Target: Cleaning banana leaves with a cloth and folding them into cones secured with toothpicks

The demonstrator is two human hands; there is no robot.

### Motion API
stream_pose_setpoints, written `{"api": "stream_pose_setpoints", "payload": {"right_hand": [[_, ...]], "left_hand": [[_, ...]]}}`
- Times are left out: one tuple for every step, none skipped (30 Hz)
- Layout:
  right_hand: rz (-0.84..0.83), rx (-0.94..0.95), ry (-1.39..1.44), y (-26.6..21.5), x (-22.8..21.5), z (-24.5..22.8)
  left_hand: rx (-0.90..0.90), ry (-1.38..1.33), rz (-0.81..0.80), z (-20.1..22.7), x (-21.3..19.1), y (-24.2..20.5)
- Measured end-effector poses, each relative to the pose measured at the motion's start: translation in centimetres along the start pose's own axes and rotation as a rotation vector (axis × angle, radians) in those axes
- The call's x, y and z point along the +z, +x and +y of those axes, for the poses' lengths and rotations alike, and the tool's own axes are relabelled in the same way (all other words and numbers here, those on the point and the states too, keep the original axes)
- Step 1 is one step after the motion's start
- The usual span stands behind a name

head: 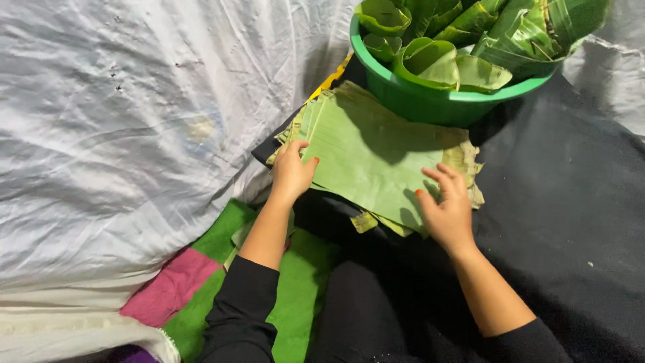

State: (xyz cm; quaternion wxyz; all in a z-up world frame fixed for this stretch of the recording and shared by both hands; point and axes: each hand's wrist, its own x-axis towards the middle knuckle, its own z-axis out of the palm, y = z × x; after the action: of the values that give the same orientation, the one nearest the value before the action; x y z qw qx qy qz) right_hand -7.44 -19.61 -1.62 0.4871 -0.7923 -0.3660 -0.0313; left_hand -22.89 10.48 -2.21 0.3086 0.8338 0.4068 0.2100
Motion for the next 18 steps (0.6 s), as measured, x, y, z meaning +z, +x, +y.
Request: {"api": "stream_pose_setpoints", "payload": {"right_hand": [[0.001,0.002,0.0,-0.6,0.5,1.0],[-0.012,-0.03,-0.185,-1.3,1.1,2.0],[-0.026,-0.061,-0.369,-2.1,1.6,3.0],[-0.021,-0.059,-0.369,-2.4,1.6,2.9],[-0.077,0.035,-0.407,-2.8,1.6,2.7],[-0.129,0.128,-0.445,-2.9,1.6,2.5],[-0.121,0.127,-0.446,-2.5,1.6,2.9],[-0.14,0.185,-0.393,-2.4,1.6,3.3],[-0.16,0.242,-0.339,-2.2,1.6,3.7],[-0.153,0.243,-0.336,-2.3,1.1,2.9],[-0.131,0.251,-0.241,-2.3,0.6,2.2],[-0.106,0.257,-0.146,-2.1,0.0,1.4],[-0.096,0.255,-0.145,-2.0,-0.1,1.5],[-0.073,0.27,-0.109,-2.1,-0.1,1.7],[-0.051,0.285,-0.074,-2.1,-0.2,1.9],[-0.044,0.287,-0.074,-2.2,-0.1,2.2],[-0.052,0.267,-0.073,-2.2,0.0,2.5],[-0.062,0.249,-0.07,-2.5,0.2,2.9]], "left_hand": [[0.001,0.001,-0.002,-0.3,0.2,-0.5],[0.008,0.096,-0.005,-0.6,0.4,-0.9],[0.015,0.19,-0.008,-0.9,0.7,-1.3],[0.02,0.191,-0.009,-1.3,1.0,-1.5],[0.007,0.209,-0.007,-1.7,1.2,-1.7],[-0.004,0.224,-0.003,-2.0,1.5,-1.6],[0.005,0.223,0.0,-2.2,1.6,-1.4],[-0.013,0.214,-0.001,-2.6,1.9,-1.3],[-0.03,0.206,-0.002,-3.0,2.1,-1.2],[-0.024,0.208,-0.001,-2.5,1.9,-1.5],[-0.055,0.192,-0.029,-2.0,1.7,-1.8],[-0.082,0.174,-0.056,-1.4,1.5,-1.8],[-0.073,0.173,-0.053,-1.5,1.7,-1.5],[-0.094,0.157,-0.063,-1.8,2.0,-1.3],[-0.116,0.14,-0.073,-2.0,2.2,-1.1],[-0.108,0.14,-0.074,-1.4,1.8,-1.3],[-0.107,0.164,-0.103,-0.8,1.3,-1.5],[-0.107,0.191,-0.134,-0.3,0.9,-1.9]]}}
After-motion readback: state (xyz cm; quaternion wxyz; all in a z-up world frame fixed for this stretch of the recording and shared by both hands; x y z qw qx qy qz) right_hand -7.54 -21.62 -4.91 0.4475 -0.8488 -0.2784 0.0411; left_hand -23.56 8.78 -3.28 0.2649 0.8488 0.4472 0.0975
